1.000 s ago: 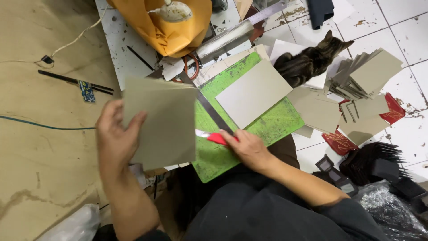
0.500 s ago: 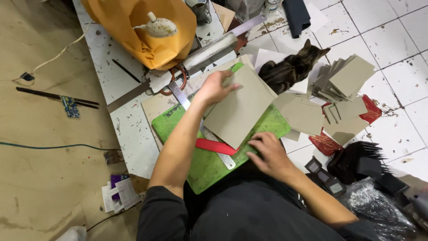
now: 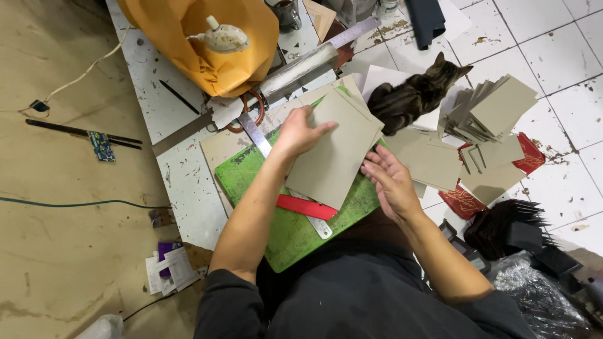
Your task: Cutting material into specific shapes using a ruler and utility knife on a cutting mat
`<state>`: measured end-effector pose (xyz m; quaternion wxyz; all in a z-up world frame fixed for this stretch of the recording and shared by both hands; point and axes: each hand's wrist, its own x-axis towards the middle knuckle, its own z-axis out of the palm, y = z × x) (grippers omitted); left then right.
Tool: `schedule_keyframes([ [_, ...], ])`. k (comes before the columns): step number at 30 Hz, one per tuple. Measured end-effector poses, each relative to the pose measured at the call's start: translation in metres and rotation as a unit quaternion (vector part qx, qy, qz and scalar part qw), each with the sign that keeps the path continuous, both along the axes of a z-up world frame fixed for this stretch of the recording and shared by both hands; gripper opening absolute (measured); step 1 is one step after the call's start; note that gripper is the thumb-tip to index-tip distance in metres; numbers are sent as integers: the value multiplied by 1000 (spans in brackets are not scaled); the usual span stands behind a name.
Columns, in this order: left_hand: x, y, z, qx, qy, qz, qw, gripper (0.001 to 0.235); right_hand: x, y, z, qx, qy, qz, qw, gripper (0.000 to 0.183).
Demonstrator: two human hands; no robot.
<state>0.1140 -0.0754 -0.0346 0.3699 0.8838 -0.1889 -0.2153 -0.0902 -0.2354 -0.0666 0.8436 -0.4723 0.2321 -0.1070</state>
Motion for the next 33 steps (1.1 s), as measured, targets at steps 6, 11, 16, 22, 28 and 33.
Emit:
schedule_keyframes([
  [6, -20, 14, 30, -180, -21, 28, 983, 36, 42, 12, 31, -81, -78, -4, 994, 51],
  [11, -53, 20, 64, -364, -126, 4, 923, 15, 56, -10, 44, -269, -182, 21, 946, 47],
  [16, -73, 29, -8, -419, -190, -36, 887, 42, 41, -2, 22, -364, -206, 90, 904, 65],
  [22, -128, 18, 54, -361, -230, 90, 899, 85, 23, 10, 59, -399, -209, 86, 889, 71],
  [28, -152, -8, 72, -271, -250, 181, 912, 148, 22, 12, 23, -384, -235, 84, 889, 84],
  [33, -150, -18, 74, -300, -247, 202, 899, 153, 17, 7, 20, -403, -226, 98, 881, 80],
])
